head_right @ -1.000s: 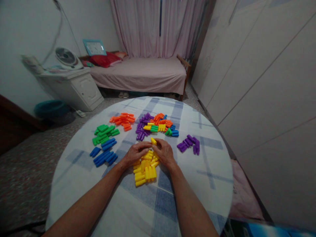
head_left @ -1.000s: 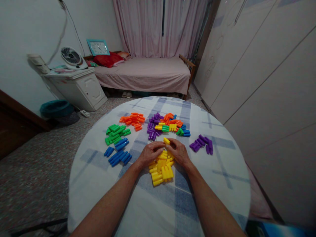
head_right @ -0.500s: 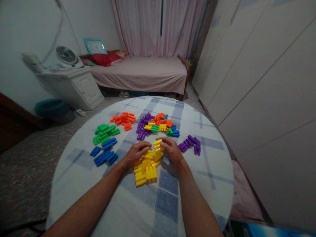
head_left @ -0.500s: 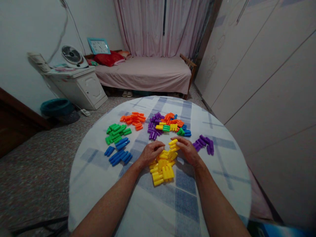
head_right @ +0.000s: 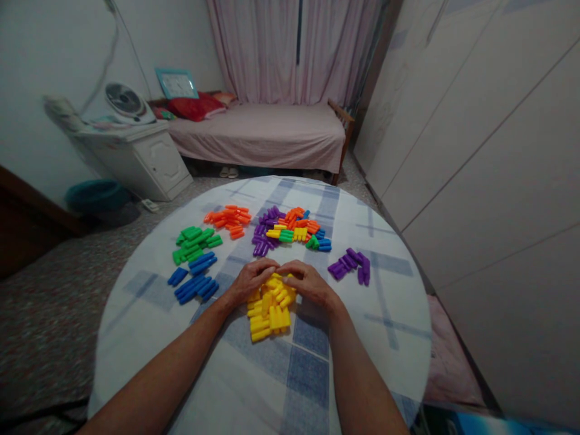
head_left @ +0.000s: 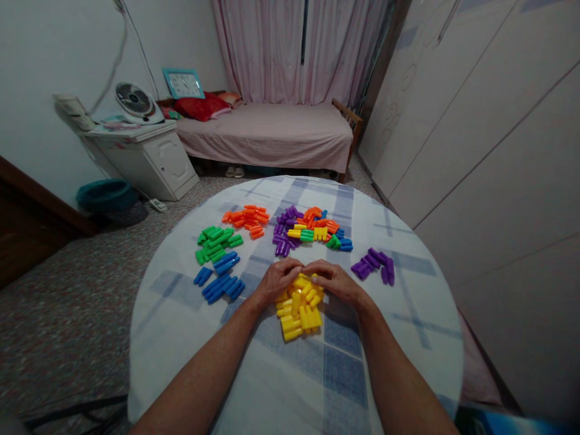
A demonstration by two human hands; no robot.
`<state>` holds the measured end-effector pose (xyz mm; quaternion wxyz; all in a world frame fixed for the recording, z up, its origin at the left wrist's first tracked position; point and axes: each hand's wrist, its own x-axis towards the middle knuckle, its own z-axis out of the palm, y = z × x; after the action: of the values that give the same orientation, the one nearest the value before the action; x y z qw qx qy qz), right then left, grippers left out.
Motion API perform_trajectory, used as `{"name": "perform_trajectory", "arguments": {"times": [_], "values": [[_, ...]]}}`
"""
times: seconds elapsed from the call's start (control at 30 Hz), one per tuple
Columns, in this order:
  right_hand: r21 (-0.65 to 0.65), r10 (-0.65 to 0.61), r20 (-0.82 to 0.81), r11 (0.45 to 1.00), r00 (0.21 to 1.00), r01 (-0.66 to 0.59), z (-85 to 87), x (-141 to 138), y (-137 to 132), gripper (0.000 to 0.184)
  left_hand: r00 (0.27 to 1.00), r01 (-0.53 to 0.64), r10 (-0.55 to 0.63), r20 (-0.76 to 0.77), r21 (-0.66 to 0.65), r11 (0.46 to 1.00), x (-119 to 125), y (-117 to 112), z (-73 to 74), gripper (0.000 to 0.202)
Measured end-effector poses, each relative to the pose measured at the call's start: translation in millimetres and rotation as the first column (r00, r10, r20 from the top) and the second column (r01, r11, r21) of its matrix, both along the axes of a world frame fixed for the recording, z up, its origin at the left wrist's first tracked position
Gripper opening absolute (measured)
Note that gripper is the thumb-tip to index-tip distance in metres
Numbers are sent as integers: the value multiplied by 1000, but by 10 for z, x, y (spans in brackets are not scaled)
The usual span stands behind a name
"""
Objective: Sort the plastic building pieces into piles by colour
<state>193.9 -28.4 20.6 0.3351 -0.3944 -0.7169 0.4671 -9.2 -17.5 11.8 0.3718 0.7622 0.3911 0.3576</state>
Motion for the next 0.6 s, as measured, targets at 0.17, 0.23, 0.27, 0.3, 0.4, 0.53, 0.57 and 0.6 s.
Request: {"name": "perform_trajectory", "arguments": {"times": [0.17,0.23,0.27,0.3,0.4,0.53,0.57,0.6], "values": [[-3,-370,-43,929,928,370,-31,-44,15,29,999,-36,37,14,-30,999,18,-2,3,31],[57,-489,-38,870,871,491,-29,-51,51,30,999,-44,44,21,-37,998,24,1,6,32],[91,-531,-27,842,847,531,-26,-52,77,31,999,-48,49,24,-37,998,26,3,6,32],[126,-559,-11,822,829,556,-23,-54,108,33,998,-53,54,25,-36,998,27,5,5,32],[244,-594,54,788,803,566,-27,-69,237,38,998,-61,62,19,-38,997,28,7,1,32],[395,-637,199,748,745,534,-55,-119,445,48,998,-64,65,10,-48,997,28,4,-2,34],[427,-652,242,736,718,525,-59,-134,493,50,998,-66,66,11,-51,997,29,5,-3,34],[455,-666,281,726,691,516,-62,-148,536,51,998,-66,67,13,-54,996,29,7,-5,34]]}}
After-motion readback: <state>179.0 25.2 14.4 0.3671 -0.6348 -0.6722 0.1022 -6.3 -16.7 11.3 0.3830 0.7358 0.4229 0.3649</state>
